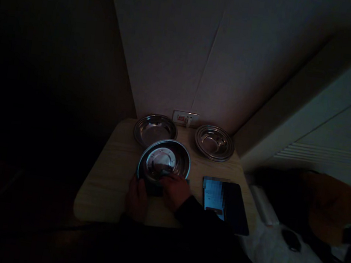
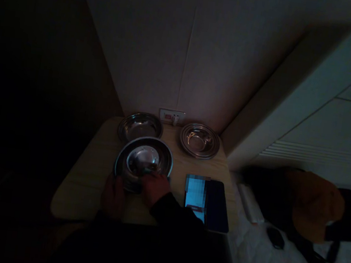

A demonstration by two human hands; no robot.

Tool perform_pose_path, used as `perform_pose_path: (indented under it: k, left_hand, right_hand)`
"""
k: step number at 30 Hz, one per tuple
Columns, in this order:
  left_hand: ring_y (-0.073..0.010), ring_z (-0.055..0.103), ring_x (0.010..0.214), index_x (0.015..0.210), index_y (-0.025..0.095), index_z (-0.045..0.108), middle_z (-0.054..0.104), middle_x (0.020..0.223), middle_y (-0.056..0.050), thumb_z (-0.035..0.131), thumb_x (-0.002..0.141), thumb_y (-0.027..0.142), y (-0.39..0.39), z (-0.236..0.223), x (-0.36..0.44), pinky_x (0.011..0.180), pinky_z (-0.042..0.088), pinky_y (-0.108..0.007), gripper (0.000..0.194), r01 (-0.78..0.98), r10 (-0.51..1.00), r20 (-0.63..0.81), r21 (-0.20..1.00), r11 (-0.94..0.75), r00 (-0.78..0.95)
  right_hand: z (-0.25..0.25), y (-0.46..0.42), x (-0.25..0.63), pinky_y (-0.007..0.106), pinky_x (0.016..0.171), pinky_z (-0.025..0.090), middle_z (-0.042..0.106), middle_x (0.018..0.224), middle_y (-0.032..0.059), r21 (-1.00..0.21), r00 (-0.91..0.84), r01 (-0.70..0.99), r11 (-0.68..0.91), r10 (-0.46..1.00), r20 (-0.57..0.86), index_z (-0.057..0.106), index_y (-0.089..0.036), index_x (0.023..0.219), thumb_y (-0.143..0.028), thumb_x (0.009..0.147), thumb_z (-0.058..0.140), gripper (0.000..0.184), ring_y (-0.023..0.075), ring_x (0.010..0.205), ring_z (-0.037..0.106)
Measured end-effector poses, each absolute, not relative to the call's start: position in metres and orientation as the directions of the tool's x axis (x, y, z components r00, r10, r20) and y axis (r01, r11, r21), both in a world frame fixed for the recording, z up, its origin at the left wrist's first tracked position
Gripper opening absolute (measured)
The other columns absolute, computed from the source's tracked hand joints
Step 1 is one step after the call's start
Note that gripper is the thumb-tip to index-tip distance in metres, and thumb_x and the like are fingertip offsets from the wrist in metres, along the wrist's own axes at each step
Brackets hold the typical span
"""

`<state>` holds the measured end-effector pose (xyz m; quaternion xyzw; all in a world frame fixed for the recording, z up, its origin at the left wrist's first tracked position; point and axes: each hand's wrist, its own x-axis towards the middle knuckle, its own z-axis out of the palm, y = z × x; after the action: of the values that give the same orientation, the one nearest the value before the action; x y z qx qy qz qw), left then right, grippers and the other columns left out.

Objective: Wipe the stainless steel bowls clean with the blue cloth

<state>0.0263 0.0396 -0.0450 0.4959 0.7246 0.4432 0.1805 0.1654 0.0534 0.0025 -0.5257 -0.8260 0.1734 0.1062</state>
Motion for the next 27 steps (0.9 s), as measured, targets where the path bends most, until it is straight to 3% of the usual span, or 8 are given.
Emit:
perform_pose_path:
  k: [4, 8, 11, 15, 23, 27]
  left_hand:
    - [-0.0209, 0.061, 0.091, 0.11, 0.013, 0.055, 0.064, 0.104, -0.014, 0.037, 0.084, 0.038, 0.042, -0.045, 0.023, 0.075, 0.048, -0.03, 0.04, 0.516, 0.906, 0.121, 0.848, 0.118, -0.405]
    - [-0.0203, 0.062, 0.09, 0.109, 0.015, 0.057, 0.065, 0.102, -0.013, 0.04, 0.084, 0.036, 0.041, -0.046, 0.022, 0.072, 0.049, -0.029, 0.037, 0.495, 0.921, 0.098, 0.862, 0.11, -0.376]
    - [-0.0198, 0.061, 0.093, 0.11, 0.016, 0.057, 0.065, 0.106, -0.012, 0.039, 0.084, 0.035, 0.041, -0.046, 0.022, 0.075, 0.049, -0.029, 0.037, 0.484, 0.912, 0.109, 0.869, 0.106, -0.396]
    - [-0.0201, 0.058, 0.1, 0.11, 0.015, 0.058, 0.063, 0.108, -0.012, 0.037, 0.085, 0.039, 0.042, -0.044, 0.022, 0.082, 0.046, -0.03, 0.041, 0.468, 0.872, 0.113, 0.872, 0.144, -0.477]
    - [-0.0212, 0.06, 0.096, 0.107, 0.013, 0.06, 0.064, 0.106, -0.014, 0.037, 0.084, 0.039, 0.041, -0.044, 0.025, 0.08, 0.047, -0.031, 0.041, 0.506, 0.897, 0.132, 0.855, 0.112, -0.422]
    - [-0.0214, 0.059, 0.098, 0.109, 0.011, 0.058, 0.063, 0.107, -0.015, 0.036, 0.084, 0.041, 0.038, -0.043, 0.024, 0.083, 0.047, -0.031, 0.045, 0.484, 0.89, 0.115, 0.866, 0.128, -0.441]
  right_hand:
    - [-0.006, 0.061, 0.142, 0.029, 0.087, 0.041, 0.064, 0.103, 0.0048, -0.645, -0.424, 0.648, 0.406, 0.895, 0.138, 0.059, -0.018, 0.106, -0.013, 0.081, 0.046, 0.029, 0.0167, 0.097, 0.054]
    - [-0.009, 0.075, 0.126, 0.031, 0.094, 0.039, 0.059, 0.115, 0.0072, -0.706, -0.278, 0.586, 0.399, 0.917, 0.287, 0.056, -0.015, 0.113, -0.016, 0.086, 0.041, 0.031, 0.017, 0.108, 0.049]
    - [-0.008, 0.078, 0.127, 0.032, 0.097, 0.036, 0.057, 0.12, 0.0057, -0.632, -0.381, 0.61, 0.477, 0.877, 0.294, 0.055, -0.016, 0.114, -0.015, 0.085, 0.042, 0.032, 0.0178, 0.111, 0.047]
    - [0.0, 0.068, 0.148, 0.033, 0.091, 0.037, 0.061, 0.113, 0.0022, -0.428, -0.567, 0.725, 0.54, 0.82, 0.076, 0.058, -0.02, 0.107, -0.017, 0.083, 0.046, 0.027, 0.0183, 0.107, 0.048]
    - [0.027, 0.064, 0.187, 0.041, 0.082, 0.033, 0.067, 0.092, 0.0091, -0.146, -0.5, 0.864, 0.482, 0.855, -0.14, 0.062, -0.016, 0.084, -0.013, 0.075, 0.049, 0.017, 0.0243, 0.096, 0.051]
    - [0.024, 0.064, 0.182, 0.04, 0.08, 0.034, 0.067, 0.092, 0.0093, -0.174, -0.484, 0.87, 0.461, 0.866, -0.123, 0.062, -0.016, 0.086, -0.014, 0.075, 0.048, 0.017, 0.0249, 0.096, 0.051]
